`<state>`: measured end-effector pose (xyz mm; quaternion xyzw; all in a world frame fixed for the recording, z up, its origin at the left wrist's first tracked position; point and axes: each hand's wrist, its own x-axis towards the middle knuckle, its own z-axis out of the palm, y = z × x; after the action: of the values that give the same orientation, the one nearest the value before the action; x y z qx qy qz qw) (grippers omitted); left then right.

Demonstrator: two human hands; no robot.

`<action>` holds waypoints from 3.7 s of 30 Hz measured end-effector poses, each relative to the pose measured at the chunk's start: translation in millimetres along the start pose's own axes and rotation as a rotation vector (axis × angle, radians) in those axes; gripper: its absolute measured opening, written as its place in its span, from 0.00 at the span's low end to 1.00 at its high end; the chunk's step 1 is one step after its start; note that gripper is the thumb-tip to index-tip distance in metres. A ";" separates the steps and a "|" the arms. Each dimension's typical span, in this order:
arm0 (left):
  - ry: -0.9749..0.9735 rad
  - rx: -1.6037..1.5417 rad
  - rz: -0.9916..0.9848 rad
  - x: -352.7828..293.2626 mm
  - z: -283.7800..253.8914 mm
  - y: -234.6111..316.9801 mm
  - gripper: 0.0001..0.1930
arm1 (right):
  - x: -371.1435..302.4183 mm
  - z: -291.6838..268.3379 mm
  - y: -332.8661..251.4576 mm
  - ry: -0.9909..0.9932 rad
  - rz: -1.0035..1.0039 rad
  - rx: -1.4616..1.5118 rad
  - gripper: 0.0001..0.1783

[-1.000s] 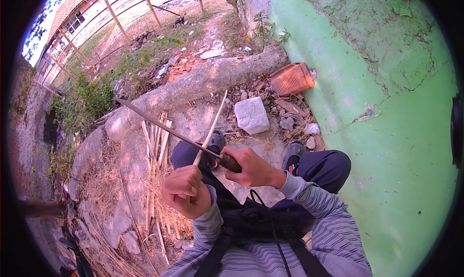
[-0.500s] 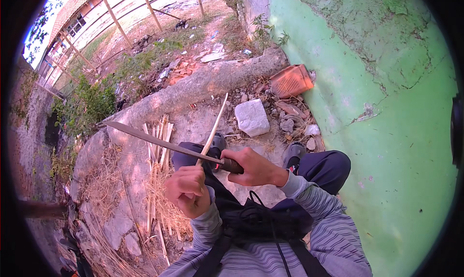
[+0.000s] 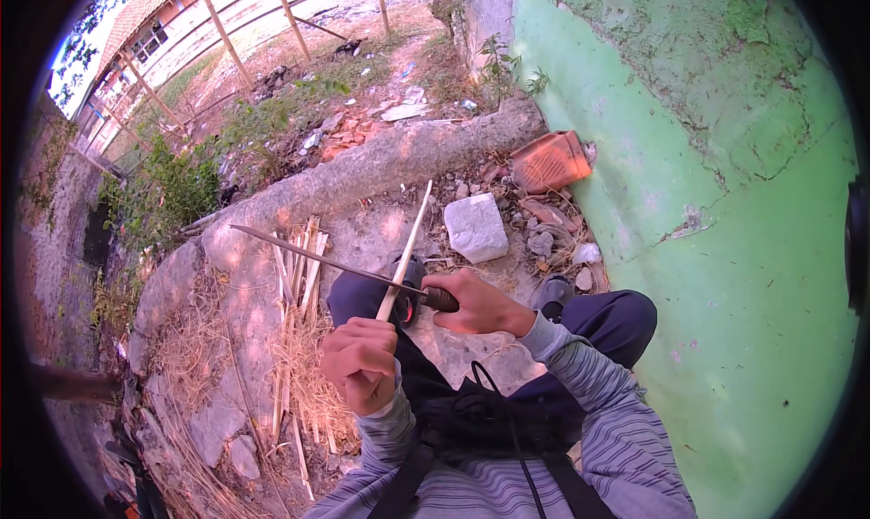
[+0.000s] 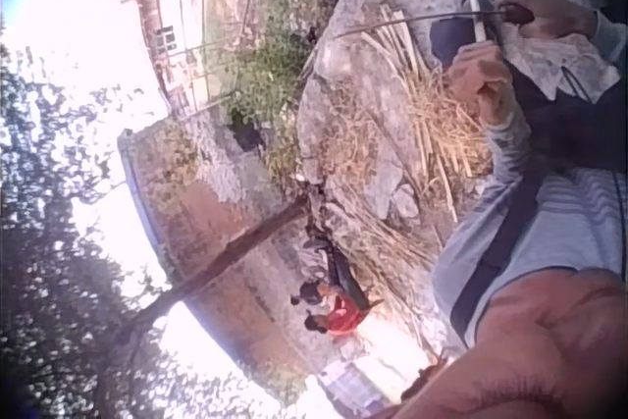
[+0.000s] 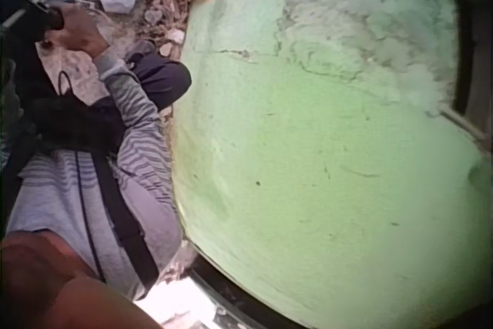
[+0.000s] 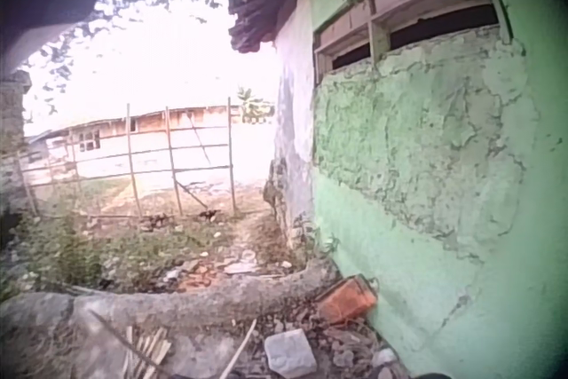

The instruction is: The person shaves a long strip of bamboo with a machete to smooth the surface and thin the material.

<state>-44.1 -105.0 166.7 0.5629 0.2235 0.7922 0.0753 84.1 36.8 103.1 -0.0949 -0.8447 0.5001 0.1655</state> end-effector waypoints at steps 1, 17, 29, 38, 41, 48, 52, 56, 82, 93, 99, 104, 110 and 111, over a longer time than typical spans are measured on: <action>0.016 -0.003 0.005 -0.7 1.7 -0.9 0.16 | -0.7 1.2 4.1 0.027 -0.002 -0.028 0.18; -0.145 -0.077 -0.139 0.5 6.4 8.3 0.12 | -2.0 -17.0 1.1 -0.085 0.026 -0.033 0.18; -0.122 -0.062 -0.114 -7.1 9.6 6.8 0.11 | -1.3 3.3 21.9 -0.047 0.063 0.061 0.20; -0.115 -0.028 -0.089 -5.3 9.9 5.3 0.12 | -1.5 5.3 11.3 -0.066 0.053 0.142 0.15; -0.090 -0.035 -0.097 -6.0 12.4 4.9 0.11 | 1.6 10.8 29.3 -0.026 0.135 0.140 0.15; -0.005 0.031 -0.008 -10.3 11.2 1.3 0.09 | -1.9 21.6 30.8 0.015 0.126 0.183 0.15; 0.009 0.049 0.003 -10.0 7.3 0.0 0.10 | -2.6 11.7 2.8 -0.106 0.089 0.267 0.14; 0.231 0.050 -0.014 -16.8 14.0 -0.2 0.08 | 0.7 11.2 2.2 -0.110 0.070 0.306 0.16; -0.001 0.054 -0.099 -16.8 16.5 5.5 0.13 | -3.5 -4.9 -49.2 0.208 0.119 0.138 0.12; -0.028 0.024 -0.090 -14.7 20.0 3.7 0.14 | -3.0 -2.0 -36.7 0.226 0.047 0.213 0.12; -0.057 0.033 -0.095 -14.0 23.8 2.8 0.13 | 0.9 -5.6 -38.5 0.220 -0.018 0.154 0.10; -0.053 0.028 -0.106 -14.2 22.0 3.1 0.11 | 0.3 -1.1 -30.7 0.253 -0.069 0.055 0.10; -0.049 0.041 -0.103 -13.8 20.3 3.8 0.11 | 0.8 -4.9 -32.3 0.263 -0.049 -0.022 0.10; -0.051 0.038 -0.102 -14.0 19.9 3.5 0.10 | 0.0 -5.9 -30.7 0.277 -0.062 -0.016 0.10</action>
<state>-20.3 -108.0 161.6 0.5720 0.2650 0.7683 0.1107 86.5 26.8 132.7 -0.1381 -0.8203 0.4701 0.2950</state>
